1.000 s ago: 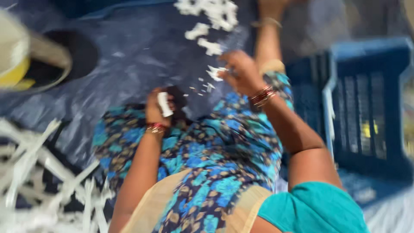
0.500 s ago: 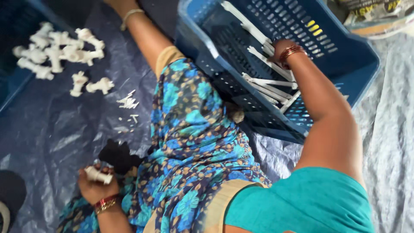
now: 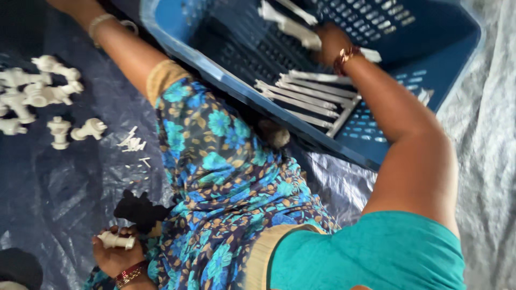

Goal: The person sits on a tarp and assembles white plastic components by hand. They pick up a long plastic rod and a smaller connector piece, then fit them together. The assembled units are placed into a blue plastic crate.

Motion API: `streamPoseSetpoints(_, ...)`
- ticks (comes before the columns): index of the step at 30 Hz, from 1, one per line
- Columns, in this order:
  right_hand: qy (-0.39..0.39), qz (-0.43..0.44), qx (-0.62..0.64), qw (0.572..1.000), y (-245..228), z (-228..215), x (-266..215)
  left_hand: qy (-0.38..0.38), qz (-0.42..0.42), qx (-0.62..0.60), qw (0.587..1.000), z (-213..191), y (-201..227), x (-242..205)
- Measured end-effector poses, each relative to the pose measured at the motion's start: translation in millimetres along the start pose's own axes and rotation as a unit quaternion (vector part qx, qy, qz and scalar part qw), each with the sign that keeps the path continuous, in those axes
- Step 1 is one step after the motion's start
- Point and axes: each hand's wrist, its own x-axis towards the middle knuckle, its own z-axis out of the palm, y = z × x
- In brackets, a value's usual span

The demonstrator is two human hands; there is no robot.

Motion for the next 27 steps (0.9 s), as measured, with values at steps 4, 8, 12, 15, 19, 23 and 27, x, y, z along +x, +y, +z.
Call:
streamPoseSetpoints(4, -0.065, -0.038, -0.059, 0.995, 9, -7, 2, -0.029, -0.004, 0.015, 0.999, -4, 2, 5)
streamPoseSetpoints(8, -0.16, -0.111, -0.097, 0.976, -23, 3, -24, -0.039, 0.012, 0.039, 0.998, -3, 3, 1)
streamPoseSetpoints(12, -0.176, -0.055, -0.074, 0.98, -58, 9, -76, -0.024, 0.021, 0.05, 0.998, 1, 4, -5)
streamPoseSetpoints(15, -0.185, -0.03, -0.096, 0.978, -66, 15, -90, -0.04, 0.005, 0.02, 0.999, 2, 5, -10)
streamPoseSetpoints(19, -0.114, -0.096, 0.018, 0.989, -42, 29, -73, -0.044, 0.009, 0.032, 0.998, 6, 3, -7)
streamPoseSetpoints(23, -0.185, -0.059, -0.068, 0.979, -11, 60, -58, -0.028, 0.003, 0.017, 0.999, 4, 3, -5)
streamPoseSetpoints(27, -0.109, -0.137, -0.025, 0.984, -3, 88, -68, -0.01, 0.001, 0.006, 1.0, -2, -3, -7)
